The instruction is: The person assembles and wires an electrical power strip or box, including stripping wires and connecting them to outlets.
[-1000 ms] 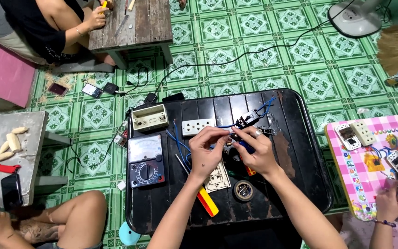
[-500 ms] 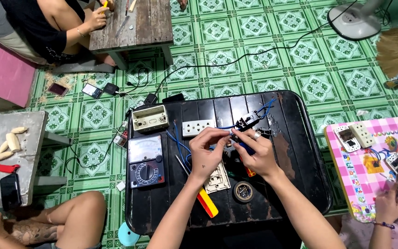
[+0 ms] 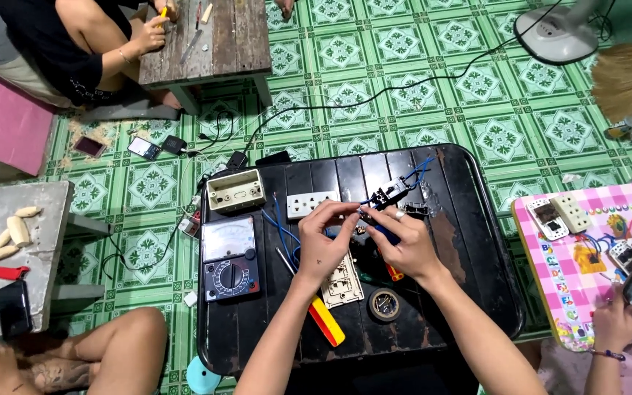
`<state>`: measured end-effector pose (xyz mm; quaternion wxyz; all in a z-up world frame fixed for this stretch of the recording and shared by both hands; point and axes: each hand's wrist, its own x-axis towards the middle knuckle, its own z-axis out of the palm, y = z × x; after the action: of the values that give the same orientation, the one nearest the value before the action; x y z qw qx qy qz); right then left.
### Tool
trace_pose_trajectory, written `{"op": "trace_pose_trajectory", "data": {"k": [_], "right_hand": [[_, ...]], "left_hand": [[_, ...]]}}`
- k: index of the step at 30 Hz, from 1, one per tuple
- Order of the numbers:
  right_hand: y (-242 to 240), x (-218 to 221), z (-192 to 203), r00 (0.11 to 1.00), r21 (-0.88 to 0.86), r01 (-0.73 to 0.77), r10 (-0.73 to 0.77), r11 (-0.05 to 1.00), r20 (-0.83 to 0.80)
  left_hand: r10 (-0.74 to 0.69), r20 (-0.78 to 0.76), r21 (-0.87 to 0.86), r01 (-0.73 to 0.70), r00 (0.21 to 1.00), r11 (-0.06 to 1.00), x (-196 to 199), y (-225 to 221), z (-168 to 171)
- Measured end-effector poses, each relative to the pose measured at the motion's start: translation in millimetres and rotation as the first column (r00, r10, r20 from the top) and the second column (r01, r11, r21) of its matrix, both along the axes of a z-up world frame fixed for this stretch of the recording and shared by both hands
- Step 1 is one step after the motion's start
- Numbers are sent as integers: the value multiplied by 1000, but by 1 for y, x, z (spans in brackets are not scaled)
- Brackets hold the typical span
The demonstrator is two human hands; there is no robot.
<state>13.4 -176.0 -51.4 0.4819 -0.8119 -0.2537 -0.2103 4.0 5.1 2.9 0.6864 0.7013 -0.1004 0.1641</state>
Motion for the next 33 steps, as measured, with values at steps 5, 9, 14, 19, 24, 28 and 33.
{"op": "trace_pose_trajectory", "data": {"k": [5, 9, 14, 19, 24, 28, 33], "right_hand": [[2, -3, 4, 1000, -25, 7, -8, 1000, -20], [3, -2, 6, 999, -18, 3, -4, 1000, -42], [5, -3, 10, 998, -17, -4, 3, 1000, -61], [4, -4, 7, 996, -32, -6, 3, 999, -88], [5, -4, 11, 993, -44, -21, 16, 999, -113], [3, -3, 7, 991, -72, -15, 5, 997, -134], [4, -4, 16, 985, -102, -24, 7, 994, -171]], "left_hand": [[7, 16, 62, -8, 1000, 998, -1, 3, 0], [14, 11, 66, -14, 1000, 998, 0, 4, -3], [12, 13, 82, -13, 1000, 997, 1, 5, -4], [15, 7, 100, -16, 1000, 995, 1, 6, -6], [22, 0, 121, -22, 1000, 992, 2, 8, -10], [14, 5, 163, -14, 1000, 987, 4, 9, -10], [10, -17, 192, -7, 1000, 981, 2, 10, -9]]}}
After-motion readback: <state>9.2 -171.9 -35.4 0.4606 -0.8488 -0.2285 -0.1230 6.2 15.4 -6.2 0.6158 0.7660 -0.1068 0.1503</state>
